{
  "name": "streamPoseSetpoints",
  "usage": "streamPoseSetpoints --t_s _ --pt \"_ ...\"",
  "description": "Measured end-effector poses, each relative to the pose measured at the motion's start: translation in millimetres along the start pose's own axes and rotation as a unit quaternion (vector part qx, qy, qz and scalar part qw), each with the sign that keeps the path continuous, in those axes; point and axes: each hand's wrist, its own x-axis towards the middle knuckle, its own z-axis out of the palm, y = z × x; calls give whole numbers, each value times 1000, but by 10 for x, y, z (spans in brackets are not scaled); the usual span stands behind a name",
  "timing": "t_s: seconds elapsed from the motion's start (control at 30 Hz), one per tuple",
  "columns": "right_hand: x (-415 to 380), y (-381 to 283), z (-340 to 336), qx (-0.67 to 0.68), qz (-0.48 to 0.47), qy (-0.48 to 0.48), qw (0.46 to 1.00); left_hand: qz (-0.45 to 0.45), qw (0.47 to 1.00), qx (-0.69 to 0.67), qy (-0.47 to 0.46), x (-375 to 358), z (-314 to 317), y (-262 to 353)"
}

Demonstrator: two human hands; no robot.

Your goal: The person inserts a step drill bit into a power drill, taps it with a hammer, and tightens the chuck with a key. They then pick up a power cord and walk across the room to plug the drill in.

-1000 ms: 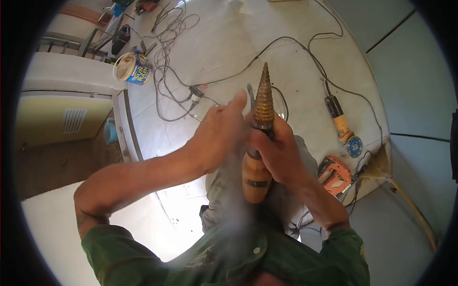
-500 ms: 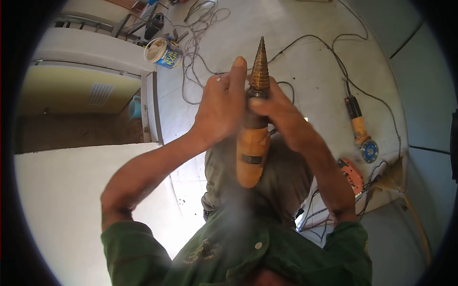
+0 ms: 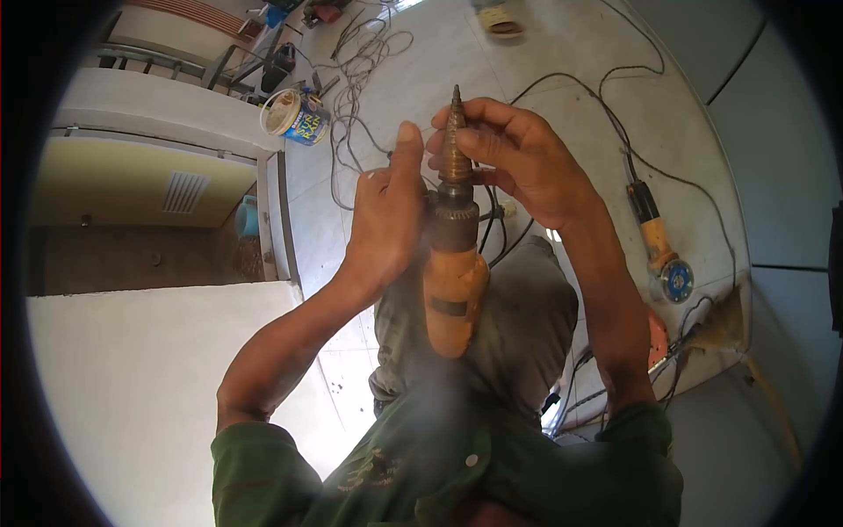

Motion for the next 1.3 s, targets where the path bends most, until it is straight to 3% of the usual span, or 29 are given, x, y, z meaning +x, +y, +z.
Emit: streamPoseSetpoints --t_s 0.07,0.23,0.3,0.37,0.47,0.53,0.57,0.6,0.67,0.77,0.87,0.93,1.0,1.13,1.3 --pt "-16 -8 -2 1 -5 6 1000 -72 995 -65 -9 41 -12 -64" --pt "-43 17 35 -1 -18 18 1000 -27 996 83 -15 25 -15 6" --pt "-60 46 84 -4 -37 27 999 -45 996 73 -34 40 -21 7" --pt "-89 78 151 -7 -55 40 998 -96 992 -48 -68 67 -69 -57" --pt "-109 91 257 -5 -70 57 996 -41 996 -76 -30 -83 -17 109" --pt "-115 80 281 7 -61 68 996 -55 997 -46 -11 -33 15 35" --pt "-97 96 266 14 -66 71 995 -61 998 -29 -4 13 32 -19" --pt "-90 148 244 21 -69 77 994 13 995 93 20 38 53 -84" --pt "-94 214 227 54 -76 80 992 156 929 329 61 73 87 -162" --pt "-70 224 238 101 -85 88 987 111 955 271 46 81 121 -70" --pt "-8 270 269 119 -55 90 987 177 925 326 81 123 186 -126" --pt "28 301 242 131 -39 63 989 104 963 240 65 84 184 1" --pt "67 378 287 134 -61 69 987 84 978 177 67 79 169 34" --pt "80 553 326 52 -79 118 989 127 982 110 83 97 196 -64" --pt "90 531 384 125 -58 122 983 98 988 84 90 117 188 -126"
